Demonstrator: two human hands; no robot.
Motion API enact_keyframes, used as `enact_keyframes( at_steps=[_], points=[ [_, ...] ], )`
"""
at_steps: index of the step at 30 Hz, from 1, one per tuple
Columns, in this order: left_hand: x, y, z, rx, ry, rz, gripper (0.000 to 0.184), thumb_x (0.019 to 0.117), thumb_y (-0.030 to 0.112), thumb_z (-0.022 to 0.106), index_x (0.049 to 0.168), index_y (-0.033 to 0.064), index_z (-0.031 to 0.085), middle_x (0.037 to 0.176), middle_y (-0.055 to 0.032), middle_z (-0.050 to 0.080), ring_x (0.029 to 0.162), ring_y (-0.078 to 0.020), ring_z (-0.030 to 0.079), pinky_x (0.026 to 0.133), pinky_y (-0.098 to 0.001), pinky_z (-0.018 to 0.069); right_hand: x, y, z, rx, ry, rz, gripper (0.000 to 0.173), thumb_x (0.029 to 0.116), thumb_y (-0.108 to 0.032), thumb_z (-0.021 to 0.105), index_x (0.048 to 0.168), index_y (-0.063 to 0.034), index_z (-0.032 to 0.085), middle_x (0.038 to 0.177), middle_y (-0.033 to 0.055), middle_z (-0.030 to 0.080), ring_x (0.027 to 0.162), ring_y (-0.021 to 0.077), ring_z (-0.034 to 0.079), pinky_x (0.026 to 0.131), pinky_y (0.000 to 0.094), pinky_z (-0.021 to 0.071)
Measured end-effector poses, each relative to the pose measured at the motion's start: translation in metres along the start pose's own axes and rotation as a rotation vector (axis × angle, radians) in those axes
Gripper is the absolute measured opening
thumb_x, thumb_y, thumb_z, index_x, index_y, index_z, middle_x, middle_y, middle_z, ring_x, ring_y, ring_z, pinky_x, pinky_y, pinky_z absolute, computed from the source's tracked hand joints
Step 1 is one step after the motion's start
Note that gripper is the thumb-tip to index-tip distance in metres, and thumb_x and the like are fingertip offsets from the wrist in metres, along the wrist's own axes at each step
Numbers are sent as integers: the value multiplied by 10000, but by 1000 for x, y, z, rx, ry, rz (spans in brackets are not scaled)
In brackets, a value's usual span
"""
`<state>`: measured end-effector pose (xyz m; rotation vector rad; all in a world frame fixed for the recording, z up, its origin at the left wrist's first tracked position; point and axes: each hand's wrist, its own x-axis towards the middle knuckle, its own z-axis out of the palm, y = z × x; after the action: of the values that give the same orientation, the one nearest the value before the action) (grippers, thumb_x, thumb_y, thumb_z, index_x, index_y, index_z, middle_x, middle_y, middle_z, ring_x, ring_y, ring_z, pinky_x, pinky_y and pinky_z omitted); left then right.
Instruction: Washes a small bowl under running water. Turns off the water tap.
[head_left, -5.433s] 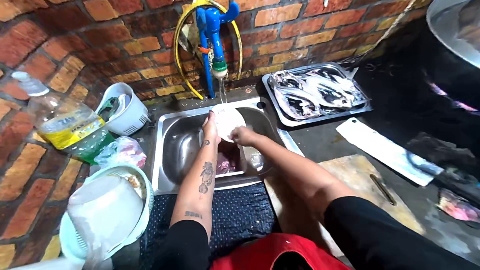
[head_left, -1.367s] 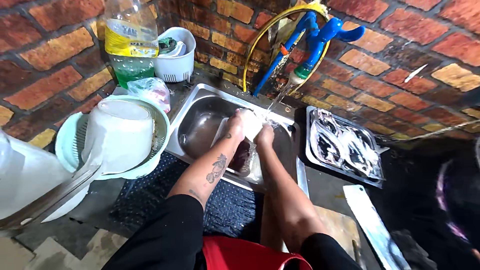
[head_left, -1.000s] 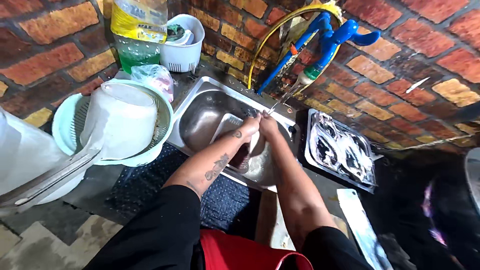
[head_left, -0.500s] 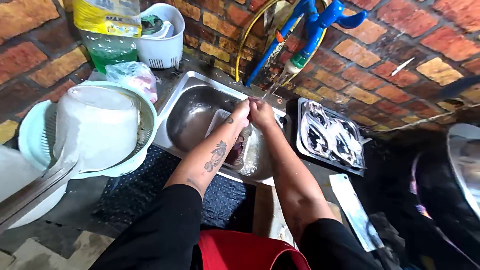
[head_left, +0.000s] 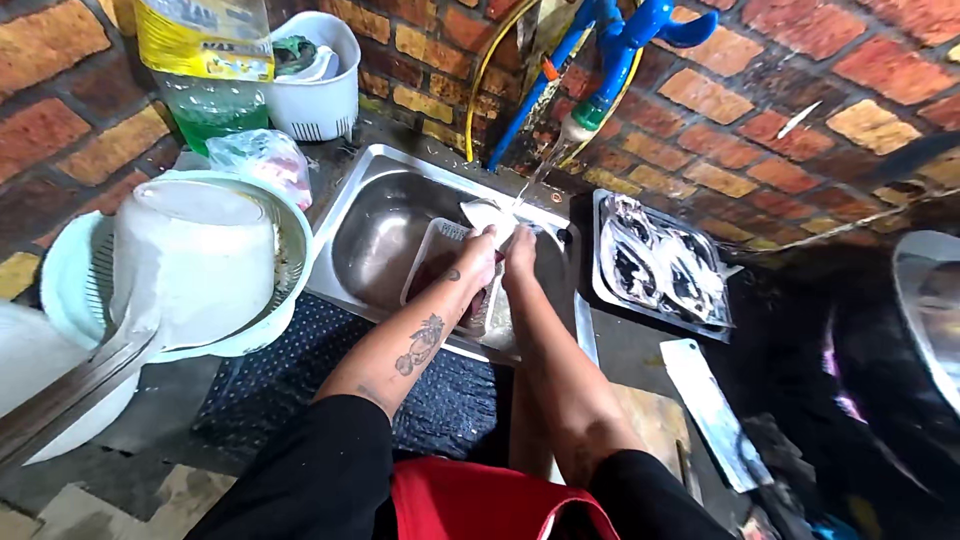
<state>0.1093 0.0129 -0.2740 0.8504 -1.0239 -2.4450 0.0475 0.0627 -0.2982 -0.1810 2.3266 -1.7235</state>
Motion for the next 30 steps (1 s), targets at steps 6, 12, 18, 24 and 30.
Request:
enact_keyframes(
  at_steps=[6,12,18,24,30],
  points=[
    [-3,14,-16,339,6,20,462,1128,286,413,1502,16,397,1495,-227,485,1360,-323,510,1090,-534,460,4,-6,-2,-17,-95,76,598,1075,-484,424,1502,-70,489,1483,210,524,1366,345,507,1101,567,429],
    [11,21,-19,409,102,145,594,1140,400,271,1556,-18,346,1603,-245,366,1497,-347,355,1208,-560,318,-3,-24,6,-276,-195,-51,575,1132,-386,258,1463,11,509,1438,272,550,1373,407,498,1141,613,360],
    [28,42,-25,391,249,138,650,1117,503,276,1452,-3,508,1511,-231,488,1429,-339,444,1149,-579,377,-27,31,4,-88,-99,-752,349,1019,-86,572,1298,113,636,1327,263,651,1290,291,625,1132,395,472],
    [25,46,-20,551,148,82,753,1114,535,163,1353,-63,554,1386,-299,553,1333,-388,522,1089,-580,433,-20,3,4,-599,-91,-880,499,1010,-156,351,1425,-41,604,1510,148,550,1466,373,430,1200,647,255],
    [10,44,-21,716,-100,176,697,1123,500,232,1246,-61,627,1293,-263,627,1250,-339,593,1070,-551,455,12,-59,-3,-681,-411,-308,483,1091,-285,329,1418,-58,602,1426,206,597,1374,391,517,1115,651,381]
  ],
)
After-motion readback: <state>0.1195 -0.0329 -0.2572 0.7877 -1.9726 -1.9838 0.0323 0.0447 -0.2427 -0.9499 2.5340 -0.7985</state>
